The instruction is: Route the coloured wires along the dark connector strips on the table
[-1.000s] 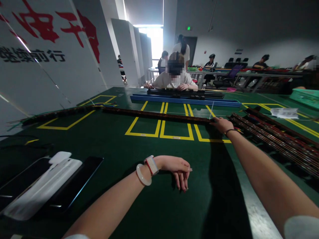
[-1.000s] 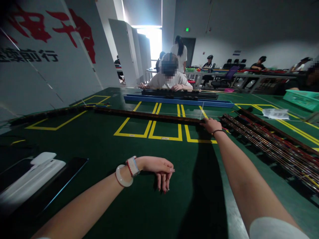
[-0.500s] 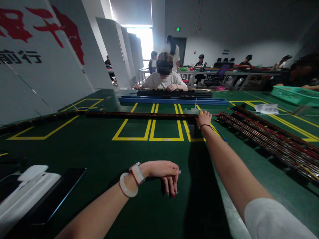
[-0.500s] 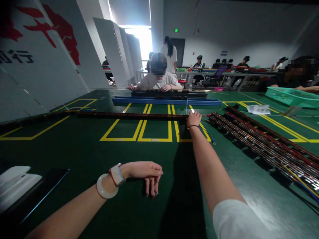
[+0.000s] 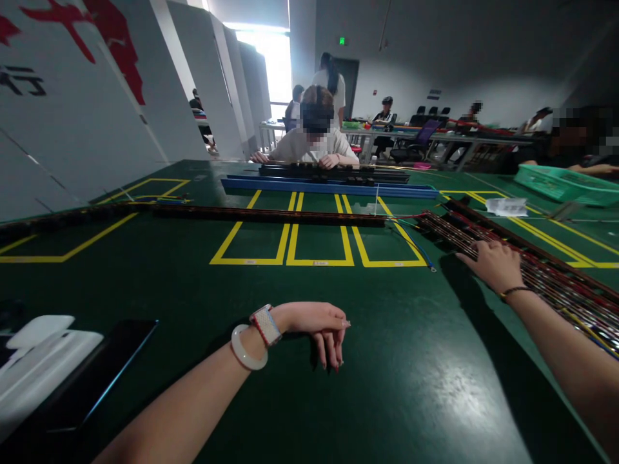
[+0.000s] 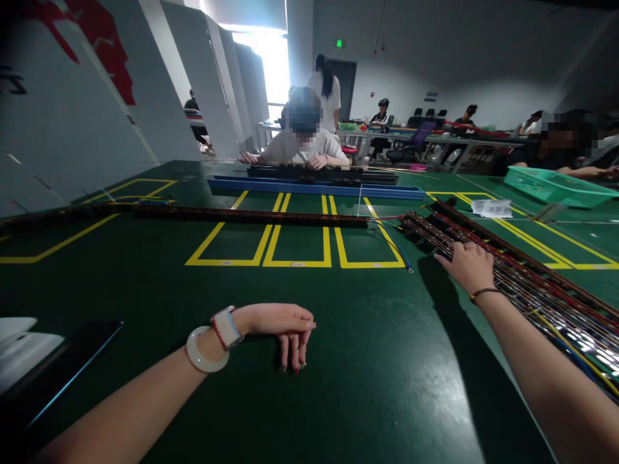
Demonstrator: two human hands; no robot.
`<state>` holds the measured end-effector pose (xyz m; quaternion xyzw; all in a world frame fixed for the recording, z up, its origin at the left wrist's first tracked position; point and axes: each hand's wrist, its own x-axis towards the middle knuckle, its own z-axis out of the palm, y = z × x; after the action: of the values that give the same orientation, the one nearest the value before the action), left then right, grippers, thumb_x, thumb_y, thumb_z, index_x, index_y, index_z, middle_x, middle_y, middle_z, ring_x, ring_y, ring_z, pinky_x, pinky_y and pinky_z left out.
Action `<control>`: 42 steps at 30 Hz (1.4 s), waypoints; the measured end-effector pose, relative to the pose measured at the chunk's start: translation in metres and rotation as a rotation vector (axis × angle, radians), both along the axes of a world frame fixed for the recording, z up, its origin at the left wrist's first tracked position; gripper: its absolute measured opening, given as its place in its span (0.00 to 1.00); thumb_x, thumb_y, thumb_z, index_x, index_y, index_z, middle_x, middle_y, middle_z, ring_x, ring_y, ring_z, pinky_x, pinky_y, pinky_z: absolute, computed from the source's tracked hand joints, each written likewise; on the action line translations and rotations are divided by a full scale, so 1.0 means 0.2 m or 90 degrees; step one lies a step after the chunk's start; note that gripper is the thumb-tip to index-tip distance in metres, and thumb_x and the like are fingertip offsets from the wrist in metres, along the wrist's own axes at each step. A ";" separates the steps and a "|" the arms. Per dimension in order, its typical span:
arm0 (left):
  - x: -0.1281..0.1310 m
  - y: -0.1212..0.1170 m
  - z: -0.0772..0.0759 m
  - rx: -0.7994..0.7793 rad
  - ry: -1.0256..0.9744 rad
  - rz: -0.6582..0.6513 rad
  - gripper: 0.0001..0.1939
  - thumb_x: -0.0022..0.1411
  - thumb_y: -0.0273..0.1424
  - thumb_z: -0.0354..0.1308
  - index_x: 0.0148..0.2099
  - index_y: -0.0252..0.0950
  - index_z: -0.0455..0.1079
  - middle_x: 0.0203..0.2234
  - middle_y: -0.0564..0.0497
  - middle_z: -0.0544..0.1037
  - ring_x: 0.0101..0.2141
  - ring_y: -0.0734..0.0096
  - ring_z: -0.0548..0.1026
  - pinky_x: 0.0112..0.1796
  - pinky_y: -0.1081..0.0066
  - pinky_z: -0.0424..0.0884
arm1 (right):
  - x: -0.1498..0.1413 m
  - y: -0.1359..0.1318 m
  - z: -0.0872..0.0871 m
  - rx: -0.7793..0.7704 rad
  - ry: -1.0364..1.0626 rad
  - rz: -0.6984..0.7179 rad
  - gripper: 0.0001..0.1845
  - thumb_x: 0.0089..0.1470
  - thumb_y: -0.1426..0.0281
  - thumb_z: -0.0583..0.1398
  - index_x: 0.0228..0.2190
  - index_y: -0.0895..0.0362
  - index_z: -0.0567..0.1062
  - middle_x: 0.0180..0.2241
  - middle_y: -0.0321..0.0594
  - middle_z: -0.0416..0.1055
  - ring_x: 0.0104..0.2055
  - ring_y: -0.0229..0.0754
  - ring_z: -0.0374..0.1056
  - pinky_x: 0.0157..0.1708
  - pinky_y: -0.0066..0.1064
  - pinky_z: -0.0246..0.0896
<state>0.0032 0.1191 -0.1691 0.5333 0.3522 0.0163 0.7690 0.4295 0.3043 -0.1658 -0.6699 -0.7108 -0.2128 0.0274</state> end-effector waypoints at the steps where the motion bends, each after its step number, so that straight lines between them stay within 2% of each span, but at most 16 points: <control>1: 0.00 0.00 0.00 -0.003 0.000 -0.002 0.19 0.63 0.45 0.46 0.38 0.30 0.60 0.38 0.40 0.75 0.36 0.67 0.77 0.31 0.70 0.73 | 0.07 -0.03 0.00 -0.019 0.002 -0.006 0.29 0.57 0.50 0.50 0.44 0.63 0.69 0.42 0.59 0.64 0.44 0.59 0.60 0.39 0.42 0.46; 4: 0.01 -0.01 0.02 -0.005 0.008 0.002 0.19 0.63 0.44 0.46 0.38 0.30 0.59 0.37 0.39 0.75 0.35 0.67 0.77 0.30 0.71 0.73 | 0.18 -0.10 -0.02 -0.029 -0.003 -0.017 0.32 0.57 0.48 0.48 0.45 0.63 0.68 0.43 0.60 0.64 0.44 0.61 0.60 0.37 0.42 0.47; 7: 0.02 -0.02 0.05 0.000 0.011 0.016 0.19 0.63 0.44 0.46 0.38 0.29 0.59 0.37 0.38 0.75 0.35 0.67 0.77 0.30 0.72 0.72 | 0.21 -0.15 -0.03 -0.029 -0.003 -0.053 0.32 0.57 0.49 0.48 0.45 0.64 0.68 0.42 0.61 0.65 0.43 0.62 0.60 0.37 0.42 0.47; 13: 0.01 -0.03 0.03 0.012 0.009 0.019 0.21 0.62 0.46 0.47 0.39 0.30 0.59 0.37 0.39 0.75 0.38 0.66 0.76 0.33 0.69 0.73 | 0.21 -0.18 -0.02 -0.075 -0.007 -0.030 0.32 0.58 0.50 0.46 0.38 0.67 0.70 0.38 0.65 0.65 0.42 0.64 0.61 0.35 0.42 0.47; 18: 0.00 -0.03 0.00 0.017 -0.012 0.023 0.22 0.61 0.47 0.48 0.38 0.30 0.59 0.38 0.39 0.75 0.38 0.65 0.76 0.33 0.68 0.73 | 0.16 -0.24 0.02 -0.004 0.005 -0.061 0.28 0.59 0.54 0.46 0.41 0.68 0.68 0.40 0.66 0.63 0.43 0.63 0.60 0.33 0.40 0.48; 23: 0.01 -0.03 0.02 0.015 -0.005 0.019 0.22 0.61 0.47 0.48 0.38 0.29 0.59 0.37 0.38 0.75 0.37 0.65 0.77 0.32 0.69 0.73 | 0.07 -0.36 0.13 0.132 -0.012 -0.008 0.30 0.59 0.53 0.46 0.45 0.68 0.66 0.44 0.67 0.60 0.45 0.65 0.58 0.33 0.40 0.49; 29: 0.02 -0.03 0.03 0.016 -0.006 0.033 0.19 0.62 0.43 0.48 0.36 0.29 0.59 0.35 0.38 0.75 0.33 0.67 0.77 0.29 0.72 0.72 | -0.06 -0.52 0.33 0.148 0.116 -0.009 0.34 0.59 0.49 0.39 0.56 0.60 0.56 0.42 0.65 0.62 0.39 0.66 0.63 0.27 0.43 0.50; 31: 0.02 -0.03 0.03 0.013 -0.006 0.030 0.18 0.62 0.43 0.48 0.37 0.29 0.59 0.36 0.38 0.75 0.34 0.67 0.77 0.29 0.72 0.72 | -0.10 -0.54 0.40 0.186 0.161 -0.006 0.34 0.58 0.47 0.41 0.56 0.57 0.56 0.43 0.64 0.63 0.43 0.66 0.63 0.30 0.46 0.53; 33: 0.02 -0.03 0.03 0.018 0.000 0.027 0.19 0.62 0.44 0.48 0.37 0.29 0.59 0.36 0.39 0.75 0.34 0.66 0.77 0.30 0.71 0.73 | -0.16 -0.52 0.45 0.186 0.215 0.034 0.32 0.58 0.48 0.44 0.54 0.56 0.59 0.44 0.60 0.63 0.46 0.63 0.62 0.35 0.45 0.56; 36: 0.05 -0.05 0.05 0.044 0.019 0.030 0.20 0.62 0.45 0.48 0.36 0.29 0.59 0.32 0.40 0.75 0.32 0.67 0.77 0.30 0.69 0.73 | -0.35 -0.48 0.47 0.076 0.324 0.146 0.25 0.58 0.51 0.50 0.49 0.55 0.63 0.43 0.51 0.67 0.44 0.54 0.65 0.38 0.40 0.59; 38: 0.10 -0.07 0.07 0.042 0.013 0.016 0.20 0.62 0.45 0.47 0.36 0.30 0.58 0.30 0.42 0.75 0.30 0.68 0.77 0.29 0.70 0.73 | -0.54 -0.46 0.44 0.010 0.344 0.217 0.23 0.55 0.54 0.55 0.46 0.55 0.65 0.44 0.45 0.67 0.42 0.49 0.65 0.37 0.37 0.60; 42: 0.23 -0.15 0.03 -0.020 -0.082 -0.038 0.21 0.58 0.47 0.52 0.34 0.31 0.57 0.25 0.46 0.74 0.25 0.67 0.75 0.23 0.72 0.70 | -1.01 -0.53 0.29 -0.112 0.277 0.359 0.19 0.57 0.59 0.56 0.45 0.57 0.65 0.42 0.45 0.68 0.40 0.46 0.66 0.36 0.34 0.59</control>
<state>0.0483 0.0895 -0.1624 0.5292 0.2861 0.0219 0.7985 0.2282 0.1991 -0.1080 -0.4768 -0.8607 0.0126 0.1781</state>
